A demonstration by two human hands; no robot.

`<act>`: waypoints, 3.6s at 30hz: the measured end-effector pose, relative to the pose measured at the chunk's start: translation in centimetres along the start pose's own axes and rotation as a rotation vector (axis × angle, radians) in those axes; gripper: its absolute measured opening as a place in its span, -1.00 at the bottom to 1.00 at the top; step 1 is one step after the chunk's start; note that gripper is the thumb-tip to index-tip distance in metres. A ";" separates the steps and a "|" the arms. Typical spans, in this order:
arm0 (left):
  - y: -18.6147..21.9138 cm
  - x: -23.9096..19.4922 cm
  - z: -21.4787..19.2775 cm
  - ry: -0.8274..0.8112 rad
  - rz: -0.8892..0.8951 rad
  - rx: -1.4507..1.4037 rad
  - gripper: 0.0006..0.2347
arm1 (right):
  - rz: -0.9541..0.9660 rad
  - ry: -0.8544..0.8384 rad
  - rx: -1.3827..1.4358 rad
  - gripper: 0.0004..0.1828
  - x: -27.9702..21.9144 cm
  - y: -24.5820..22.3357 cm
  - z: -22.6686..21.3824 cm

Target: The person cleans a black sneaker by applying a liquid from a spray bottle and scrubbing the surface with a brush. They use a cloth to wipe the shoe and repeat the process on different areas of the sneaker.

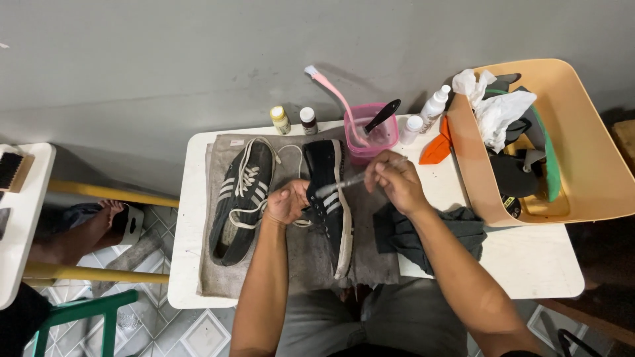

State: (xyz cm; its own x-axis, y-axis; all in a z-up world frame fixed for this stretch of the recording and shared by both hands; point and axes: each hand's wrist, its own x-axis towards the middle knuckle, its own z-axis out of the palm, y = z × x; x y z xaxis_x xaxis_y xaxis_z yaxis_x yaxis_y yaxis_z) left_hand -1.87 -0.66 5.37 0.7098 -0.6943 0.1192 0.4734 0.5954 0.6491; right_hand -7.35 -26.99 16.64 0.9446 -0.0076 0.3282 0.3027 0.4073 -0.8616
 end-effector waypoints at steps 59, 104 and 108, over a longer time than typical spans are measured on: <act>-2.4 0.0 -3.7 0.151 -0.008 -0.105 -0.47 | -0.233 0.091 -1.254 -0.87 3.5 -9.8 0.9; -2.5 0.2 -4.8 0.237 0.013 -0.075 -0.54 | 0.157 -0.369 -2.078 -0.60 12.4 -7.8 0.4; -1.8 0.1 -3.9 0.190 0.002 -0.083 -0.54 | 0.287 -0.326 -1.936 -0.74 10.6 -13.1 3.8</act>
State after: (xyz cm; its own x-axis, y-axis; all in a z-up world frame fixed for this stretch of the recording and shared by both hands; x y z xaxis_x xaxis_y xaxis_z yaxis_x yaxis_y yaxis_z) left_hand -0.60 -0.22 1.27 0.7926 -0.6090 -0.0287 0.5077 0.6333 0.5841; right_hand -1.79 -28.90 32.89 0.9953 0.0950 -0.0194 0.0947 -0.9954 -0.0153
